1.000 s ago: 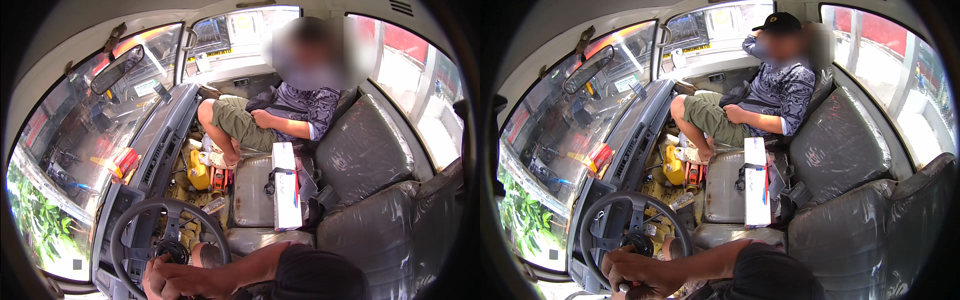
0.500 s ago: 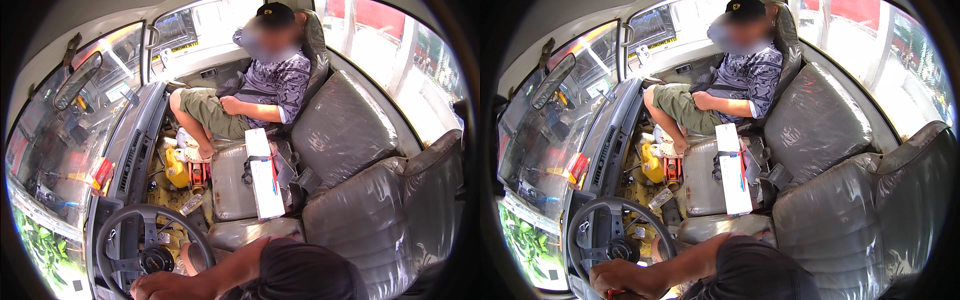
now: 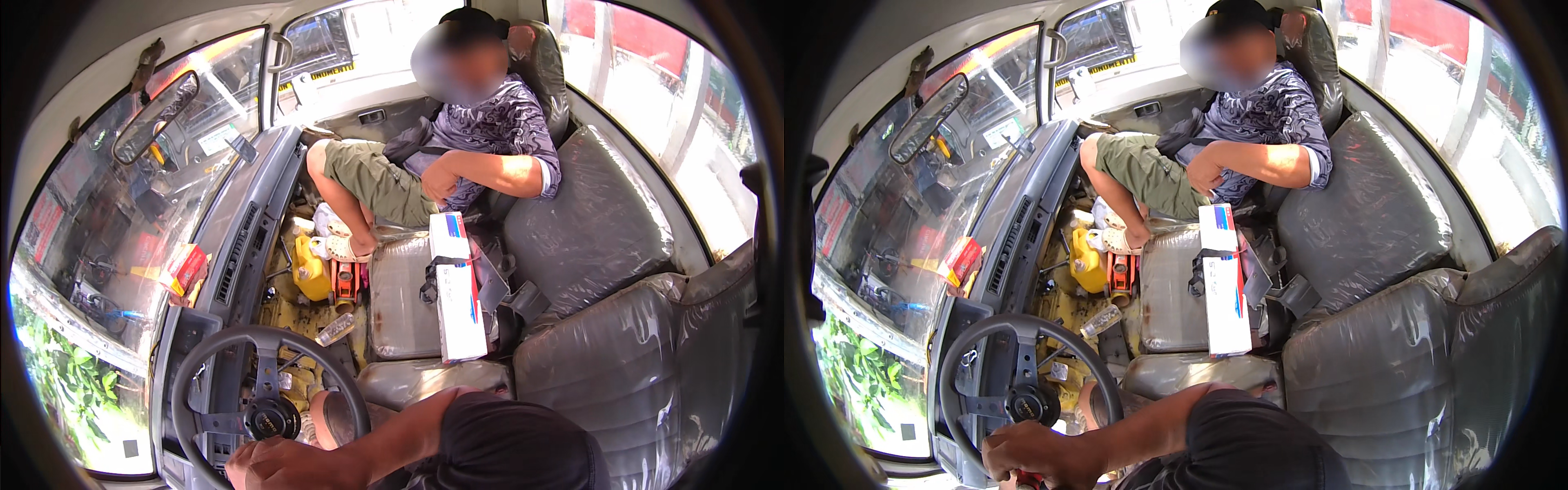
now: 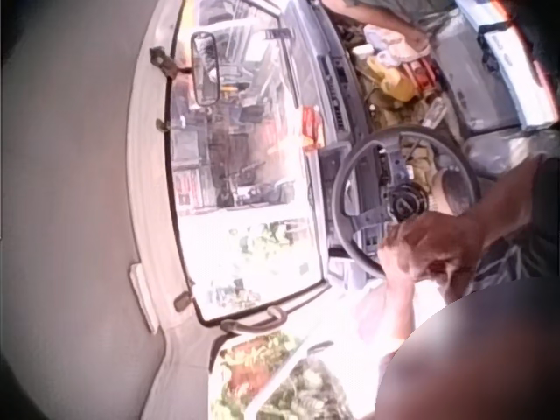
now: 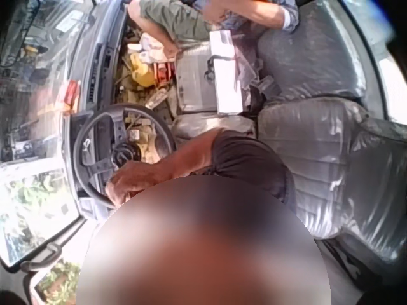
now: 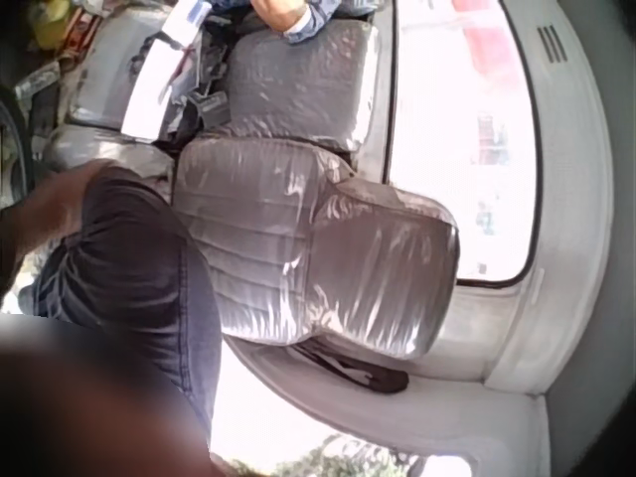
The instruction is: The person removes a steering wheel from a vehicle. They use a screwdriver to loosen bolts on the steering column, detach the wheel, and then remove a retaining nut from the column.
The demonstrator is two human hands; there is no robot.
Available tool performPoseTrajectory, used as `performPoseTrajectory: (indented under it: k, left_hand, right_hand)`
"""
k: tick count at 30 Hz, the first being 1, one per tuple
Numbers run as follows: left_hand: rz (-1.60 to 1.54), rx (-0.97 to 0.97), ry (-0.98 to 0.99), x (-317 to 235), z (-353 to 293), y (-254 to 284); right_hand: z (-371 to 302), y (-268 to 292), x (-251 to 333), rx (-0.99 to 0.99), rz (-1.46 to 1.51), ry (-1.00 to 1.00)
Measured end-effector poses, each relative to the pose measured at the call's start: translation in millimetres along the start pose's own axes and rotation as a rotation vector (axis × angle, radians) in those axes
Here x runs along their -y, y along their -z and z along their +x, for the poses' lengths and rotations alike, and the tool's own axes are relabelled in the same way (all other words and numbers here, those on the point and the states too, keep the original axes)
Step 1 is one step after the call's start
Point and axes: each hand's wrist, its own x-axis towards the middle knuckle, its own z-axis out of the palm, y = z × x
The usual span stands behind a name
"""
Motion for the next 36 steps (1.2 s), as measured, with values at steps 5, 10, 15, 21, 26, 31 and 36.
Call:
performPoseTrajectory:
  k: [5, 10, 15, 21, 26, 31, 36]
  left_hand:
    - [-0.074, -0.248, -0.444, 8, 10, -7]
    - [-0.072, -0.081, -0.025, 12, 1, -15]
    - [-0.019, 0.067, 0.064, 1, 6, -1]
    - [0.053, -0.157, -0.053, -4, 27, -3]
    - [0.246, -0.180, -0.088, -6, 27, -12]
    - [0.118, -0.228, 0.005, -16, 17, -2]
    - [-0.122, -0.422, 0.137, -20, -6, 17]
  right_hand:
    - [12, 2, 11, -0.077, -0.140, 0.103]
    - [17, 6, 17, 0.037, -0.068, 0.079]
    - [14, -3, 14, -0.080, -0.163, 0.090]
    - [35, 5, 17, 0.048, 0.089, 0.140]
    - [29, 45, 53, 0.233, 0.089, -0.102]
    - [27, 63, 62, -0.210, -0.095, -0.316]
    - [29, 55, 54, -0.257, -0.189, -0.401]
